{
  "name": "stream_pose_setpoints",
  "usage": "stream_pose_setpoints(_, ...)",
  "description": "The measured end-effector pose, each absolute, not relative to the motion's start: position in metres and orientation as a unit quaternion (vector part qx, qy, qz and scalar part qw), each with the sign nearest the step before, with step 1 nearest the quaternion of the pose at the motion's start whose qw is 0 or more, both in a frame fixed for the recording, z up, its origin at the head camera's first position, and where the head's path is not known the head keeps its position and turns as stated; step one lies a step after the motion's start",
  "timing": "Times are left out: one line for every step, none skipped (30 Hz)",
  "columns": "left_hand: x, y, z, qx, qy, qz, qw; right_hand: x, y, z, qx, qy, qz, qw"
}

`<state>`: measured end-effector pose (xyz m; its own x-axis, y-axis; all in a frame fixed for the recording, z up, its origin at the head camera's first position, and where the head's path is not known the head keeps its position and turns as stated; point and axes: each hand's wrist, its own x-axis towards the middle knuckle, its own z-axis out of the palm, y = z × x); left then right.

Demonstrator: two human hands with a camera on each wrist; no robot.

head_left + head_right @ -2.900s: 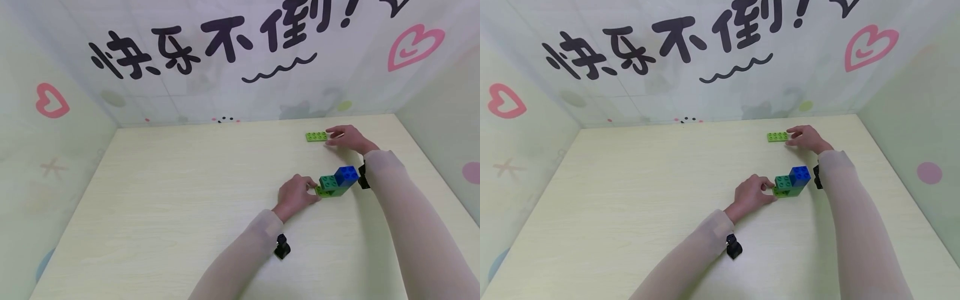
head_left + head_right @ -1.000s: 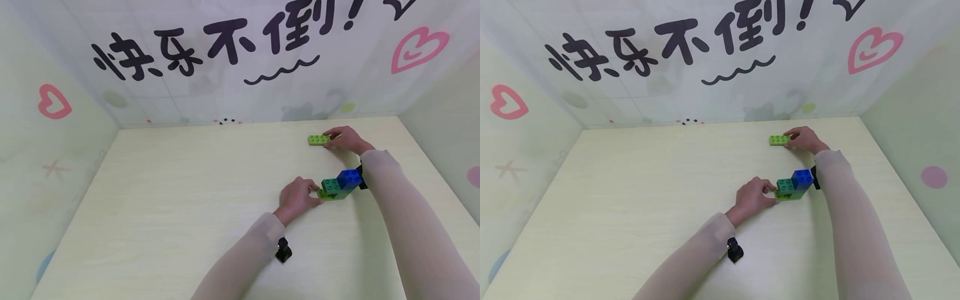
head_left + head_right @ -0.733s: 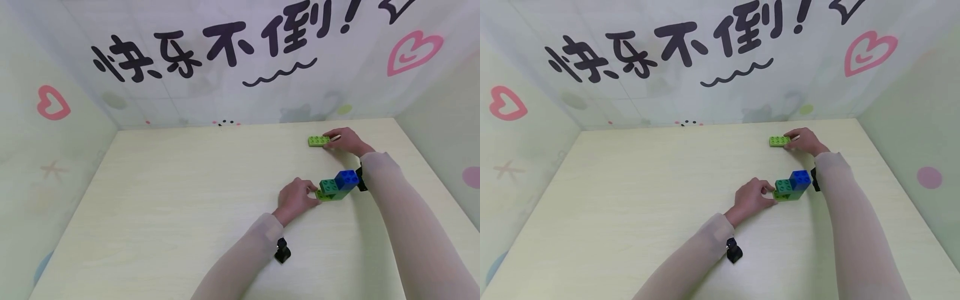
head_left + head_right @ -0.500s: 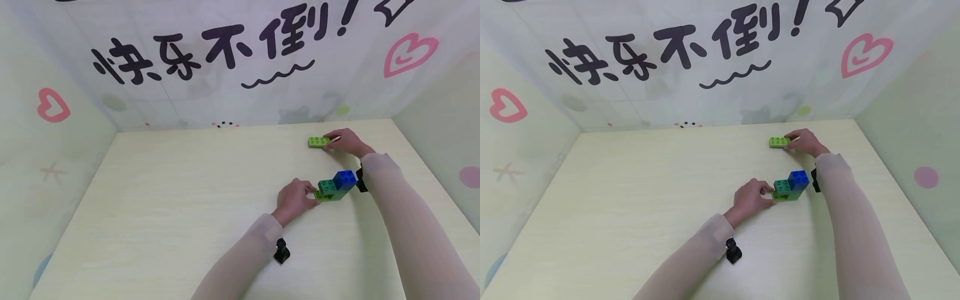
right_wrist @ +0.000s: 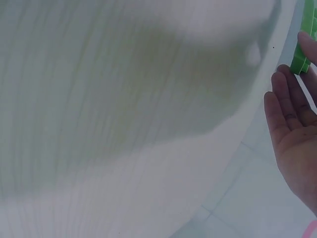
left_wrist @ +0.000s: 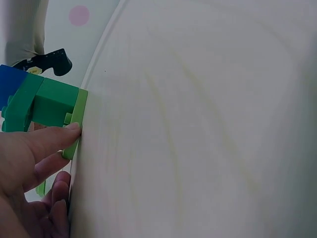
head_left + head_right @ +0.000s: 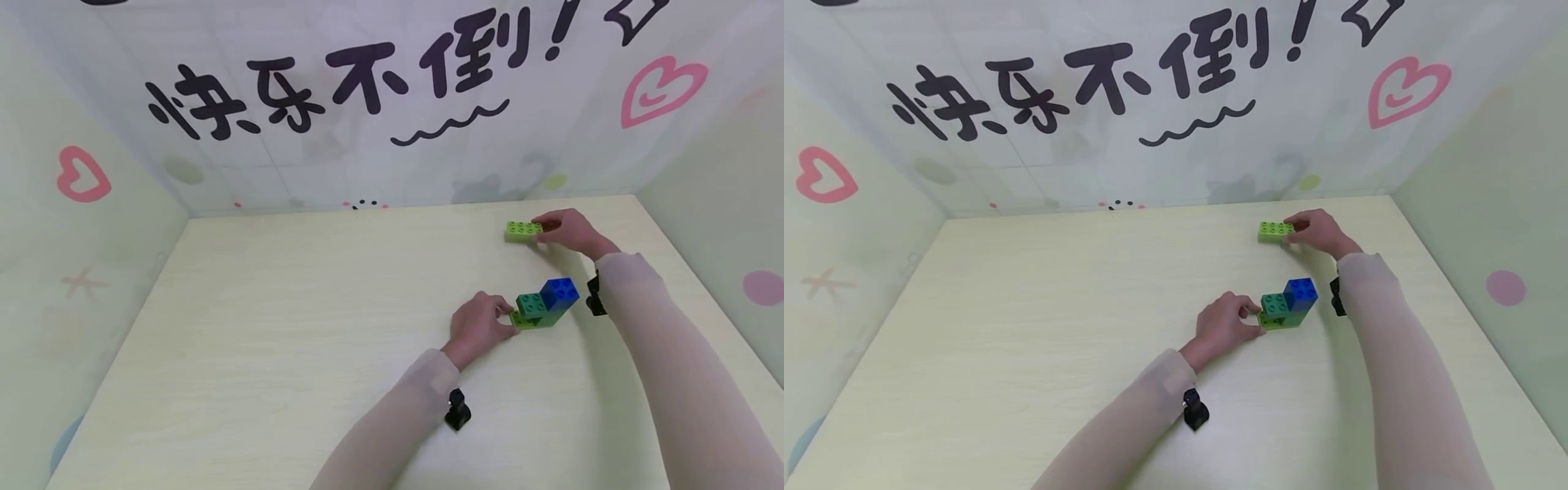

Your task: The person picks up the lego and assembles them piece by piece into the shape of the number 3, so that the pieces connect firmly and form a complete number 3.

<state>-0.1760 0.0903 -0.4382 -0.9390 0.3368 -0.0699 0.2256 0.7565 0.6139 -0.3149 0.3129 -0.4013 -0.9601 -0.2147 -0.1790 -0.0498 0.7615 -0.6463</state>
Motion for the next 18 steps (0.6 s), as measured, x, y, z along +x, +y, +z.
stream_pose_setpoints(-0.176,0.09,-0.438,0.151,0.933,0.315,0.088,-0.314,0.313,-0.4,-0.072,0.93,-0.338,0.122)
stream_pose_setpoints(-0.176,0.09,-0.438,0.151,0.933,0.315,0.087,-0.313,0.313,-0.399,-0.074,0.93,-0.338,0.121)
stream_pose_setpoints(-0.176,0.089,-0.439,0.152,0.933,0.315,0.087,-0.312,0.313,-0.397,-0.076,0.931,-0.338,0.119)
stream_pose_setpoints(-0.176,0.089,-0.439,0.153,0.933,0.315,0.086,-0.312,0.313,-0.396,-0.079,0.931,-0.337,0.118)
stream_pose_setpoints(-0.176,0.089,-0.439,0.153,0.933,0.315,0.085,-0.311,0.313,-0.395,-0.08,0.931,-0.337,0.116)
stream_pose_setpoints(-0.177,0.089,-0.439,0.153,0.932,0.316,0.085,-0.31,0.313,-0.393,-0.082,0.931,-0.337,0.115)
stream_pose_setpoints(-0.177,0.089,-0.44,0.154,0.932,0.316,0.085,-0.309,0.313,-0.392,-0.084,0.931,-0.337,0.113)
stream_pose_setpoints(-0.177,0.089,-0.44,0.153,0.932,0.316,0.085,-0.308,0.312,-0.39,-0.086,0.931,-0.338,0.112)
stream_pose_setpoints(-0.177,0.089,-0.44,0.153,0.933,0.316,0.086,-0.307,0.312,-0.389,-0.088,0.931,-0.338,0.111)
stream_pose_setpoints(-0.178,0.089,-0.44,0.152,0.933,0.315,0.087,-0.306,0.311,-0.388,-0.09,0.931,-0.338,0.11)
stream_pose_setpoints(-0.178,0.089,-0.44,0.151,0.933,0.316,0.089,-0.305,0.311,-0.387,-0.092,0.93,-0.338,0.109)
stream_pose_setpoints(-0.178,0.089,-0.44,0.15,0.933,0.316,0.091,-0.304,0.31,-0.386,-0.094,0.931,-0.337,0.107)
stream_pose_setpoints(-0.178,0.09,-0.44,0.149,0.932,0.316,0.092,-0.303,0.31,-0.385,-0.098,0.931,-0.337,0.105)
stream_pose_setpoints(-0.178,0.09,-0.44,0.147,0.932,0.316,0.094,-0.302,0.309,-0.384,-0.101,0.931,-0.336,0.104)
stream_pose_setpoints(-0.178,0.09,-0.439,0.147,0.932,0.316,0.095,-0.301,0.309,-0.383,-0.105,0.931,-0.336,0.101)
stream_pose_setpoints(-0.178,0.09,-0.439,0.146,0.932,0.317,0.097,-0.3,0.308,-0.382,-0.11,0.93,-0.336,0.098)
stream_pose_setpoints(-0.177,0.091,-0.439,0.146,0.932,0.317,0.098,-0.298,0.307,-0.381,-0.114,0.93,-0.336,0.095)
stream_pose_setpoints(-0.177,0.091,-0.438,0.146,0.931,0.318,0.1,-0.297,0.307,-0.38,-0.118,0.93,-0.336,0.093)
